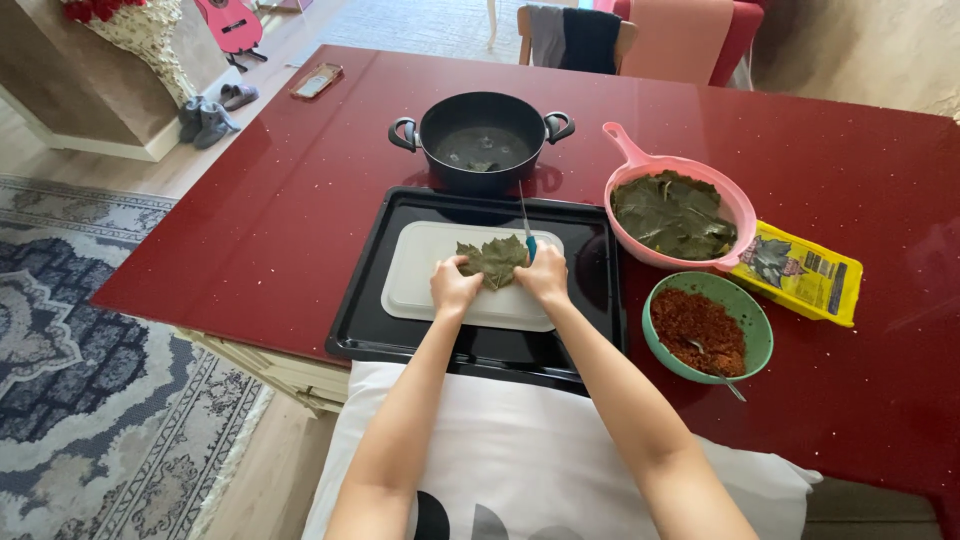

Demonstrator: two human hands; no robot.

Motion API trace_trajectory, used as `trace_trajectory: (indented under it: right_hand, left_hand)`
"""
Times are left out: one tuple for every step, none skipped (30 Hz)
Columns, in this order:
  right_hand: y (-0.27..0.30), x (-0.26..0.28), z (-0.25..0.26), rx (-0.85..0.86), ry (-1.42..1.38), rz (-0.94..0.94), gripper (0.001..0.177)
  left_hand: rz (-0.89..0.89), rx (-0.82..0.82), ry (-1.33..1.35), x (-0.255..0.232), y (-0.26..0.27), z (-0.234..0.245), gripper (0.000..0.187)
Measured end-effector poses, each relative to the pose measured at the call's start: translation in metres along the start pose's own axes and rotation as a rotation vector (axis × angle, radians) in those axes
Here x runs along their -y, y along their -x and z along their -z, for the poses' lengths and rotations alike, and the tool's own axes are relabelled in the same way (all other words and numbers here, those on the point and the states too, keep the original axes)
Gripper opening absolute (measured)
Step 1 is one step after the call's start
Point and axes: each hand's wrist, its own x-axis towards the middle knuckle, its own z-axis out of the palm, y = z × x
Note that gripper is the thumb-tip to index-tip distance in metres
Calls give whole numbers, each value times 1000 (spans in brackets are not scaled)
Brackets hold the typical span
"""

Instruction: The recorder prepares stuffed grape leaves (dolma) by trimming stems with scissors, laying leaves on a tray, adding filling, and rolling them.

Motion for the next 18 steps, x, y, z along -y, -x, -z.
trace_trajectory:
  right_hand:
    - [2,1,2,-1,1,1,37]
    - [5,3,4,-5,5,4,37]
    - [8,5,5,-9,9,8,37]
    - [10,5,7,-8,10,8,37]
    - [11,4,9,-39,12,26,36]
    - [14,4,10,-70,13,42,36]
    - [14,0,12,-69,14,41,36]
    - [13,-5,14,-70,54,43,35]
    - [12,-10,17,-72,94,45,35]
    - [17,-6,25,-71,96,44,35]
    - [21,-1,34,-53,138,33,35]
    - [25,3,44,-35,182,21,36]
    - [29,5,52,-35,185,20,36]
    - [32,7,59,-26,216,21,36]
    - [36,10,66,-17,247,21,38]
    - [39,9,70,-16,250,20,38]
    - [42,9,74,-23,265,25,40]
    - [44,10,78,-30,279,30,43]
  left_hand:
    - [-1,0,1,0,2,-1,49]
    - [-16,-15,-42,1,4,-1,46]
    - [-31,-30,-86,3,6,-1,43]
    - [-30,-31,-86,-10,15,11,43]
    - [-1,-4,-119,-23,23,23,45]
    - [27,23,-153,-35,31,35,47]
    - [28,24,-153,-36,34,37,47]
    - [-79,-23,-211,-37,37,39,48]
    - [-186,-70,-269,-38,40,40,49]
    - [-185,-68,-268,-40,43,43,49]
    - [-254,-47,-320,-42,46,45,46]
    - [-323,-26,-370,-45,49,47,45]
    - [-322,-24,-367,-37,47,38,45]
    - [-369,-10,-443,-28,44,29,46]
    - [-415,5,-519,-19,42,21,48]
    - [-414,8,-518,-14,43,17,48]
    - [-409,27,-506,-9,44,14,49]
    - [-405,46,-496,-4,44,11,50]
